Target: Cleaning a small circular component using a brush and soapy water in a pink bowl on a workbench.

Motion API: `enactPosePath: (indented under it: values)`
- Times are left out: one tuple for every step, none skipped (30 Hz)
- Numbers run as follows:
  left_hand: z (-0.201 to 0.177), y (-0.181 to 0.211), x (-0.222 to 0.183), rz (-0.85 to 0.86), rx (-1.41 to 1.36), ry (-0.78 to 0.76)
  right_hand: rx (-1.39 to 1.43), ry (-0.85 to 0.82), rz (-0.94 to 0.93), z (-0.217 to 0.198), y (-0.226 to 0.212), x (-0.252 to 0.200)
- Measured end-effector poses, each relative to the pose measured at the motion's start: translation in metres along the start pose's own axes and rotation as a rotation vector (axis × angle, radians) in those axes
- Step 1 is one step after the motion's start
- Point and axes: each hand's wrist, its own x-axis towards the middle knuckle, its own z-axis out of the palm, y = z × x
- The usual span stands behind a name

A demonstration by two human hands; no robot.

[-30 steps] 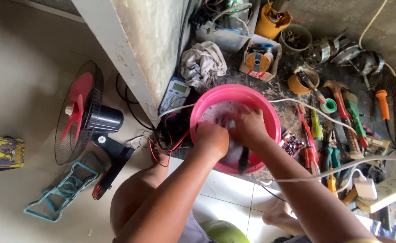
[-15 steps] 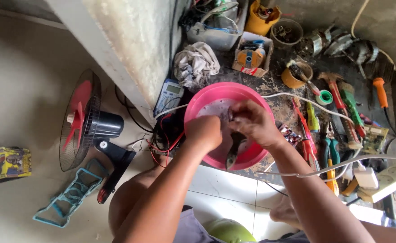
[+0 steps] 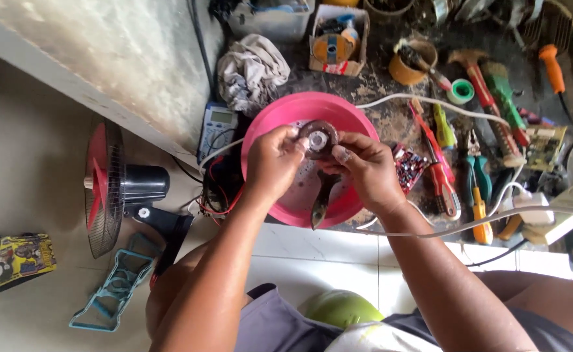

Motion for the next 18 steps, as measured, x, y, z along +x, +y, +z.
enactPosePath:
  values:
    - [0.0, 0.001, -0.001, 0.048, -0.027, 0.007, -0.01, -0.001, -0.002, 0.001, -0.002, -0.002]
    - [0.0, 0.003, -0.002, 0.098, -0.054, 0.014, -0.019, -0.003, -0.006, 0.002, -0.003, -0.003]
    - [-0.001, 0.002, -0.002, 0.094, -0.051, 0.004, -0.015, 0.007, -0.002, 0.002, -0.002, -0.003]
    - [-0.003, 0.001, -0.002, 0.152, -0.071, 0.009, -0.03, -0.011, -0.017, 0.002, -0.003, -0.003]
    - [-0.005, 0.001, -0.002, 0.21, -0.093, 0.015, -0.045, -0.03, -0.032, 0.002, -0.003, -0.003]
    - [-0.005, 0.005, -0.004, 0.207, -0.091, 0.007, -0.042, -0.022, -0.029, 0.003, -0.003, -0.004]
    - [-0.007, 0.01, -0.006, 0.245, -0.083, 0.01, -0.047, -0.014, -0.029, 0.004, -0.004, -0.005]
    - [-0.007, 0.014, -0.007, 0.284, -0.076, 0.014, -0.052, -0.007, -0.028, 0.005, -0.004, -0.005]
    - [-0.008, 0.018, -0.008, 0.28, -0.075, 0.008, -0.051, 0.0, -0.025, 0.004, -0.004, -0.004]
    - [-0.009, 0.021, -0.01, 0.32, -0.057, 0.013, -0.073, -0.002, -0.029, 0.003, -0.004, -0.005]
    - [-0.01, 0.024, -0.012, 0.36, -0.038, 0.018, -0.096, -0.005, -0.034, 0.001, -0.003, -0.005]
    - [-0.01, 0.023, -0.012, 0.356, -0.038, 0.012, -0.094, 0.001, -0.029, 0.002, -0.004, -0.005]
    - [-0.009, 0.022, -0.012, 0.357, -0.046, 0.01, -0.107, -0.001, -0.032, 0.002, -0.005, -0.006]
    - [-0.008, 0.022, -0.012, 0.36, -0.055, 0.009, -0.12, -0.003, -0.037, 0.003, -0.007, -0.006]
    - [-0.009, 0.024, -0.013, 0.357, -0.055, 0.003, -0.118, 0.002, -0.034, 0.002, -0.006, -0.007]
    - [-0.009, 0.026, -0.013, 0.363, -0.065, -0.004, -0.131, 0.001, -0.039, 0.002, -0.006, -0.007]
    - [-0.01, 0.028, -0.013, 0.369, -0.075, -0.011, -0.145, 0.0, -0.043, 0.002, -0.006, -0.006]
    - [-0.009, 0.027, -0.013, 0.368, -0.075, -0.014, -0.144, 0.002, -0.042, 0.002, -0.006, -0.007]
